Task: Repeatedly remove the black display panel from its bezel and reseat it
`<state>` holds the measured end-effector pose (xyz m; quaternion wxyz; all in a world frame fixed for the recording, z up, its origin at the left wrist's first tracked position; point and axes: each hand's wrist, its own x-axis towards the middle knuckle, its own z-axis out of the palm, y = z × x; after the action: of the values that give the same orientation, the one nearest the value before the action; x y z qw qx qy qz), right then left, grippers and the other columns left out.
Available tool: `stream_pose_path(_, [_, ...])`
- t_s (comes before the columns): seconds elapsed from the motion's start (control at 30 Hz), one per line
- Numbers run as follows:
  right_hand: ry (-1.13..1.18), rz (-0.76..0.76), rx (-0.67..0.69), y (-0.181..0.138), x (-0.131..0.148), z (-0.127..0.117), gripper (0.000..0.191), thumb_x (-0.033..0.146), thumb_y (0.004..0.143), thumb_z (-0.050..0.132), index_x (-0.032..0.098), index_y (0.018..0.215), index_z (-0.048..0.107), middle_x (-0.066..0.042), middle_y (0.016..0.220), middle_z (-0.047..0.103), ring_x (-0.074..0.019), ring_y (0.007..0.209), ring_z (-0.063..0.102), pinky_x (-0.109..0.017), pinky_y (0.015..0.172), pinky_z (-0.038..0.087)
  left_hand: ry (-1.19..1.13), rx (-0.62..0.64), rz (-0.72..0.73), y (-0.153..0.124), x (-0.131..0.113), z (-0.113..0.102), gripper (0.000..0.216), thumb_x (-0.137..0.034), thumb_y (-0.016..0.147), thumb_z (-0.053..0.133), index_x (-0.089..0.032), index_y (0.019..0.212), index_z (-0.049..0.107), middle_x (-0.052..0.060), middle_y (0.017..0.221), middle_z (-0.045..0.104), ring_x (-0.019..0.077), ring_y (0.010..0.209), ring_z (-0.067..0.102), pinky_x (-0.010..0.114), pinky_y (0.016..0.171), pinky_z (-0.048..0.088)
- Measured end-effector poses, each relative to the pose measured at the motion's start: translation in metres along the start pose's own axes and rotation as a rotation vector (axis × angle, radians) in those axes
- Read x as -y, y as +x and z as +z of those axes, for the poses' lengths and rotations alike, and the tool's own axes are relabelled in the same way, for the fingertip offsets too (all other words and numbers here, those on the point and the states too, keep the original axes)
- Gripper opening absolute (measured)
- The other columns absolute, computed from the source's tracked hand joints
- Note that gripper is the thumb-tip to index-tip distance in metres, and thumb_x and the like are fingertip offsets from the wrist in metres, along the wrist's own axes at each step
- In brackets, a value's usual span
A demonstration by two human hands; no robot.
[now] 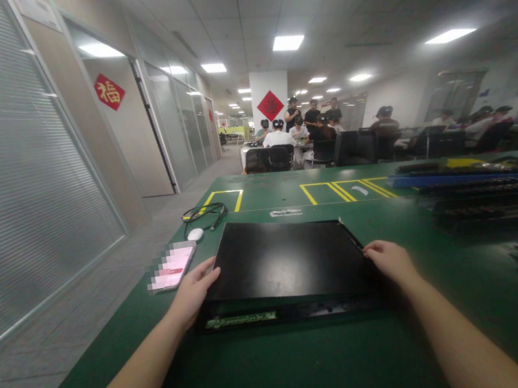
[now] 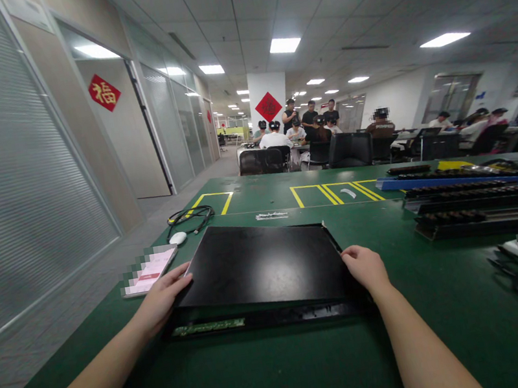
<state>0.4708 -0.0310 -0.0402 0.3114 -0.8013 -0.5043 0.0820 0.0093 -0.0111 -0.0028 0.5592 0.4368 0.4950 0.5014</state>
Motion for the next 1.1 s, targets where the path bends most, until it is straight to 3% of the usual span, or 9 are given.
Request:
stream_pose_path(0.13, [-0.002, -0.012, -0.003, -0.001, 0.0, 0.0, 0.024, 0.035, 0.077, 0.055, 0.025, 0.082, 0.076, -0.004, 0.086, 0.076, -0.0214, 0.083, 0.068, -0.028, 0.07, 0.045, 0.2, -0.063, 0.157, 0.007, 0.005, -0.007, 0.044, -0.033, 0.072, 0.076, -0.017, 0.113, 0.073, 0.014, 0.145, 0.057, 0.0337, 0.134, 0.051, 0.046, 0.113, 0.038])
stream_pose_path(0.27, [-0.01, -0.019, -0.01, -0.001, 0.0, -0.001, 0.024, 0.035, 0.078, 0.055, 0.025, 0.083, 0.076, -0.004, 0.087, 0.076, -0.0216, 0.083, 0.068, -0.028, 0.069, 0.045, 0.403, -0.089, 0.251, 0.01, 0.005, -0.011, 0.038, -0.038, 0.071, 0.075, -0.02, 0.105, 0.077, 0.012, 0.149, 0.053, 0.0351, 0.139, 0.045, 0.045, 0.115, 0.035])
stream_pose_path(0.6, [-0.019, -0.014, -0.008, -0.002, 0.003, -0.002, 0.024, 0.034, 0.077, 0.055, 0.024, 0.082, 0.076, -0.004, 0.085, 0.076, -0.0211, 0.081, 0.067, -0.029, 0.068, 0.045, 0.54, -0.095, 0.273, 0.011, 0.008, -0.013, 0.041, -0.039, 0.069, 0.072, -0.014, 0.101, 0.076, 0.018, 0.149, 0.051, 0.0375, 0.135, 0.049, 0.049, 0.112, 0.04])
stream_pose_path(1.1, [-0.004, -0.021, -0.019, -0.003, 0.004, -0.003, 0.022, 0.032, 0.077, 0.056, 0.025, 0.08, 0.076, -0.003, 0.085, 0.076, -0.021, 0.082, 0.068, -0.028, 0.07, 0.046, 0.616, -0.091, 0.287, 0.013, 0.013, -0.014, 0.035, -0.04, 0.066, 0.071, -0.018, 0.093, 0.076, 0.016, 0.143, 0.056, 0.0377, 0.132, 0.052, 0.046, 0.106, 0.047])
